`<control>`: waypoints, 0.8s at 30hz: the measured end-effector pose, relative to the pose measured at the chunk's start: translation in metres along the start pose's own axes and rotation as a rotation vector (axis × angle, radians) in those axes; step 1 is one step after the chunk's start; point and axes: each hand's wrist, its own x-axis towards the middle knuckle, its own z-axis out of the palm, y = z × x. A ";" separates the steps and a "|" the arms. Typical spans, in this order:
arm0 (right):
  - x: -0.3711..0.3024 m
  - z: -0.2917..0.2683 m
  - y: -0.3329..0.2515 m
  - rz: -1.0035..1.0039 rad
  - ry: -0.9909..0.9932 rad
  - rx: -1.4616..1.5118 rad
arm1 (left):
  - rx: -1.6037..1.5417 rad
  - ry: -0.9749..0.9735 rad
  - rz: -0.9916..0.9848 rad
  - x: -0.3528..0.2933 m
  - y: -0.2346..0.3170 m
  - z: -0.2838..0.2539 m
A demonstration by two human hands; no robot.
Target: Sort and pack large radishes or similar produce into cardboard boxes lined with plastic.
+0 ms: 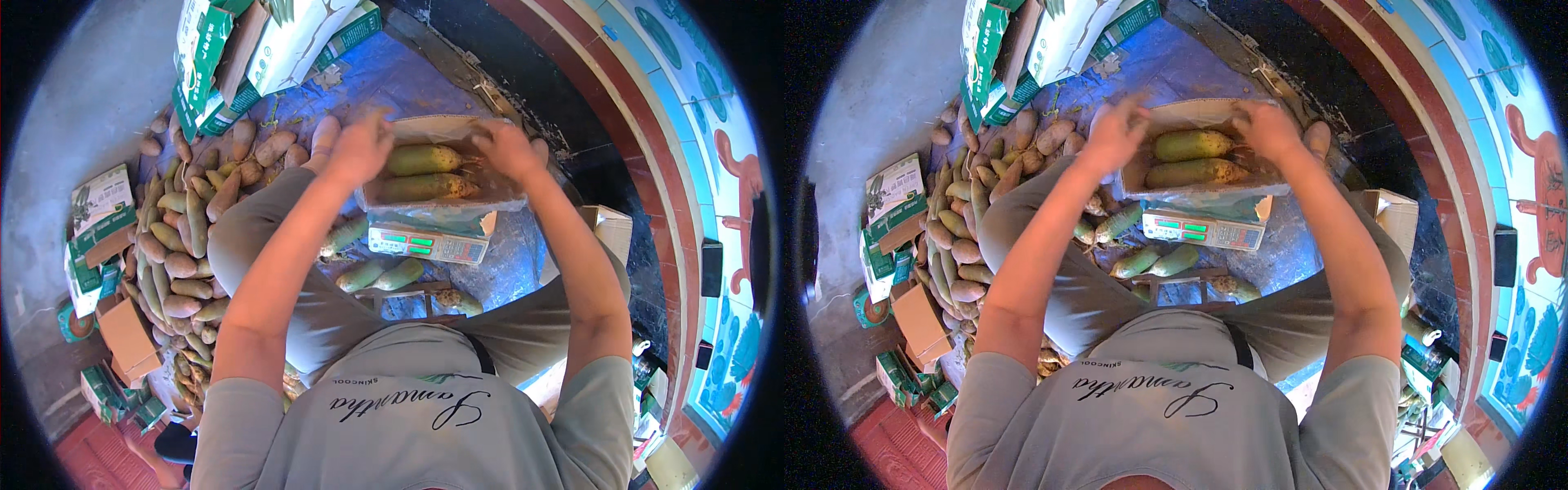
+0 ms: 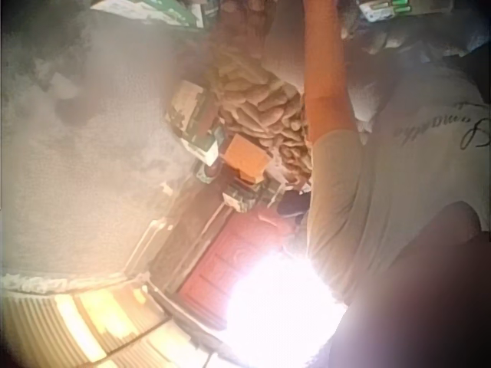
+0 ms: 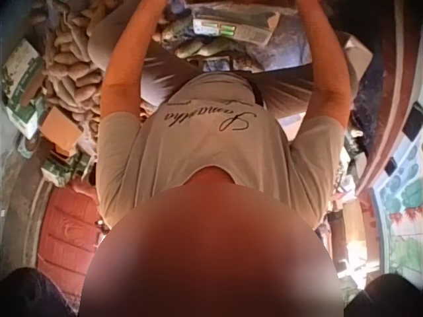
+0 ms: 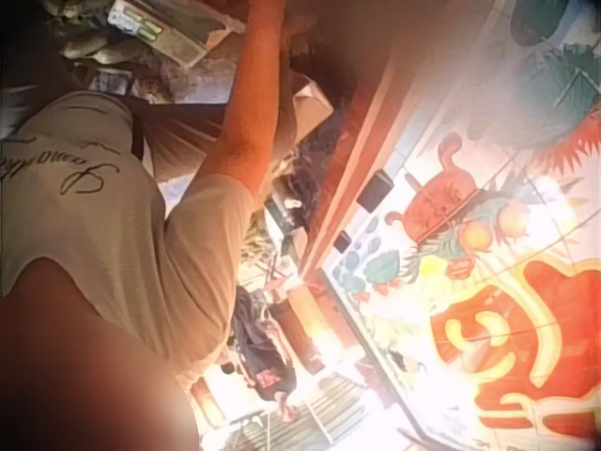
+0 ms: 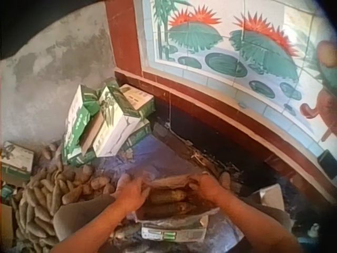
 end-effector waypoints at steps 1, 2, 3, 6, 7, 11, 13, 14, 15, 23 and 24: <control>-0.003 -0.006 0.001 0.040 0.063 0.136 | -0.023 0.109 -0.039 -0.003 -0.006 -0.007; -0.004 -0.006 0.009 0.044 0.061 0.137 | -0.025 0.104 -0.037 -0.005 -0.005 -0.016; -0.006 -0.005 0.020 0.065 0.149 0.230 | -0.081 0.143 -0.064 -0.008 -0.005 -0.027; -0.023 -0.010 0.041 0.106 0.292 0.427 | -0.155 0.252 -0.162 -0.025 0.003 -0.073; -0.030 -0.017 0.041 0.122 0.352 0.529 | -0.185 0.310 -0.086 -0.035 -0.006 -0.093; -0.077 -0.055 0.052 0.197 0.476 0.574 | -0.218 0.530 -0.152 -0.078 -0.004 -0.161; -0.093 -0.057 0.067 0.240 0.484 0.610 | -0.287 0.631 -0.174 -0.104 -0.019 -0.183; -0.101 -0.055 0.072 0.304 0.490 0.670 | -0.342 0.680 -0.203 -0.117 -0.028 -0.189; -0.109 -0.052 0.076 0.368 0.497 0.729 | -0.396 0.729 -0.230 -0.129 -0.034 -0.194; -0.136 -0.010 0.075 0.606 0.403 0.934 | -0.249 0.795 -0.501 -0.212 -0.072 -0.178; -0.135 -0.003 0.080 0.615 0.396 0.926 | -0.270 0.773 -0.559 -0.220 -0.077 -0.171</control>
